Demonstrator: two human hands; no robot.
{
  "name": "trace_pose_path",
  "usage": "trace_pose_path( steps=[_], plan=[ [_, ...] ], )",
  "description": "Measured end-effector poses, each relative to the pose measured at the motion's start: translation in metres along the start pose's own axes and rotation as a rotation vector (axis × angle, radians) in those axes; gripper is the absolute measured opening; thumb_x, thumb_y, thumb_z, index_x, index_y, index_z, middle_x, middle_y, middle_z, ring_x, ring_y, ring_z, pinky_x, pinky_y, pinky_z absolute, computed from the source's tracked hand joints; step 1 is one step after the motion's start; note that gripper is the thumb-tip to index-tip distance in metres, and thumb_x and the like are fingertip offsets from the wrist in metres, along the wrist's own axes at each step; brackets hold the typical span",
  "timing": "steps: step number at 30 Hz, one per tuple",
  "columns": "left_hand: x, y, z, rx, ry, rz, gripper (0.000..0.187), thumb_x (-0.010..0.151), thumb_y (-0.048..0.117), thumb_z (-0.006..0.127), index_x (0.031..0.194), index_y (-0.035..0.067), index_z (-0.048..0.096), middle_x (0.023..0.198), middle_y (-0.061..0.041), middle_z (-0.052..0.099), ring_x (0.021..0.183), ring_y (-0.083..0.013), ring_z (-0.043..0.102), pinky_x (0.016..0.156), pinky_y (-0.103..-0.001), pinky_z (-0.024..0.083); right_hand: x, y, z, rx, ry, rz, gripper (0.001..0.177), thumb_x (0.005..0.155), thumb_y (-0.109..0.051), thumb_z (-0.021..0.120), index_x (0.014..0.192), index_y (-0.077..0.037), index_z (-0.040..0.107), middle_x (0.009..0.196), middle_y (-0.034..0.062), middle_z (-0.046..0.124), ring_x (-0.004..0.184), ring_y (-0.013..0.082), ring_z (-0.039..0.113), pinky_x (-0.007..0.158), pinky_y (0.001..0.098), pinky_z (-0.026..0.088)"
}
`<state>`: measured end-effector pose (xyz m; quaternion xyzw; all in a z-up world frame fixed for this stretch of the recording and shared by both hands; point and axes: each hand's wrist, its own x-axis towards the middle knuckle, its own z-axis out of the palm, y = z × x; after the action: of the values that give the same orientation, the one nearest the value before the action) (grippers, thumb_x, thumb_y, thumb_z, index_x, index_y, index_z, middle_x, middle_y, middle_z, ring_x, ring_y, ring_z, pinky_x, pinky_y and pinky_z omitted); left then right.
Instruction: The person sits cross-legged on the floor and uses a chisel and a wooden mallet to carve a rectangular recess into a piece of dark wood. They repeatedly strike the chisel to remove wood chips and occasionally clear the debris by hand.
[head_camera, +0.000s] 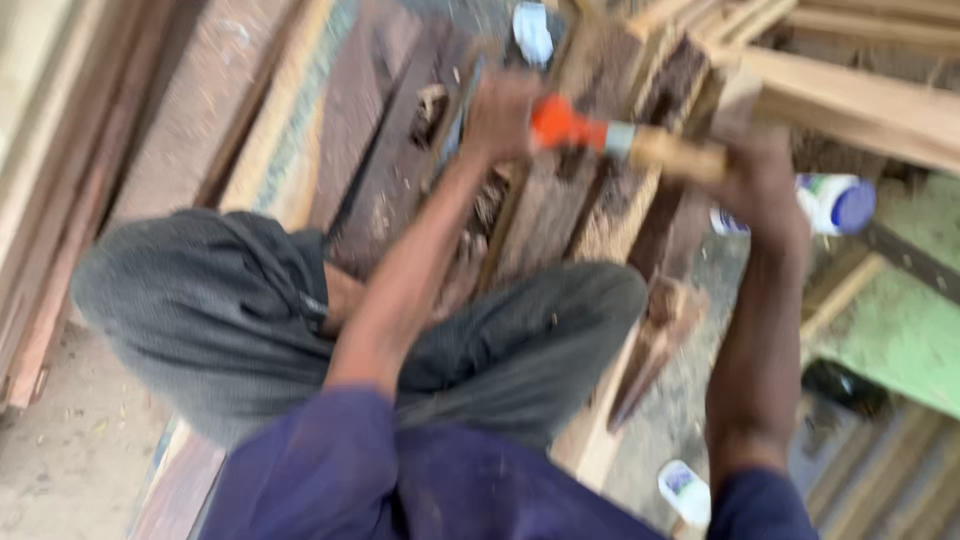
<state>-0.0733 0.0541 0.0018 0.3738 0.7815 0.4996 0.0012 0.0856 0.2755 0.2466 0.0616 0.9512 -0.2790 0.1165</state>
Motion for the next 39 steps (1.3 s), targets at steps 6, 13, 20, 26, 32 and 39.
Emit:
trace_pose_path(
  steps=[6, 13, 20, 26, 32, 39],
  plan=[
    [0.002, 0.01, -0.011, 0.086, -0.032, 0.011, 0.069, 0.072, 0.082, 0.077, 0.086, 0.015, 0.072, 0.075, -0.005, 0.065, 0.07, -0.0197, 0.057, 0.075, -0.04, 0.036, 0.006, -0.016, 0.007, 0.105, 0.03, -0.044, 0.038, 0.087, -0.018, 0.086, 0.119, -0.001, 0.074, 0.106, 0.0107, 0.076, 0.088, 0.0143, 0.07, 0.076, 0.0276, 0.056],
    [-0.085, 0.033, -0.011, -0.057, 0.061, -0.105, 0.047, 0.072, 0.061, 0.079, 0.097, 0.022, 0.074, 0.085, 0.003, 0.07, 0.082, -0.0142, 0.061, 0.088, -0.04, 0.038, -0.009, -0.039, 0.017, 0.01, -0.082, 0.007, 0.03, 0.084, -0.021, 0.085, 0.111, -0.01, 0.078, 0.092, 0.0062, 0.079, 0.068, 0.0127, 0.074, 0.056, 0.0293, 0.054],
    [0.011, 0.016, -0.007, 0.022, -0.087, -0.055, 0.064, 0.066, 0.076, 0.082, 0.09, 0.017, 0.075, 0.077, -0.001, 0.069, 0.07, -0.0158, 0.057, 0.084, -0.04, 0.039, 0.025, -0.004, -0.008, -0.011, 0.075, -0.037, 0.041, 0.087, -0.015, 0.087, 0.125, -0.005, 0.075, 0.11, 0.011, 0.077, 0.09, 0.0172, 0.072, 0.078, 0.0291, 0.058],
    [-0.095, 0.044, -0.026, 0.063, 0.077, -0.091, 0.045, 0.071, 0.052, 0.085, 0.1, 0.019, 0.074, 0.091, -0.003, 0.07, 0.089, -0.0219, 0.064, 0.088, -0.043, 0.04, -0.025, -0.013, 0.032, -0.12, -0.03, -0.058, 0.038, 0.077, -0.017, 0.088, 0.11, -0.006, 0.076, 0.092, 0.0109, 0.076, 0.076, 0.0183, 0.072, 0.067, 0.0328, 0.058],
    [-0.03, 0.008, -0.003, 0.027, 0.063, 0.031, 0.047, 0.077, 0.056, 0.085, 0.1, 0.017, 0.072, 0.091, -0.005, 0.068, 0.088, -0.0234, 0.062, 0.081, -0.038, 0.038, -0.004, -0.005, 0.014, -0.088, 0.019, -0.06, 0.031, 0.089, -0.021, 0.085, 0.115, -0.007, 0.075, 0.095, 0.0105, 0.077, 0.074, 0.0155, 0.071, 0.061, 0.0305, 0.057],
    [0.007, 0.007, -0.003, -0.05, -0.035, 0.014, 0.054, 0.079, 0.067, 0.082, 0.098, 0.017, 0.072, 0.083, 0.002, 0.067, 0.077, -0.0149, 0.054, 0.079, -0.035, 0.037, 0.017, -0.014, -0.001, -0.047, -0.008, 0.11, 0.029, 0.091, -0.015, 0.08, 0.119, -0.008, 0.075, 0.098, 0.0125, 0.077, 0.068, 0.0157, 0.07, 0.051, 0.0297, 0.055]
  ],
)
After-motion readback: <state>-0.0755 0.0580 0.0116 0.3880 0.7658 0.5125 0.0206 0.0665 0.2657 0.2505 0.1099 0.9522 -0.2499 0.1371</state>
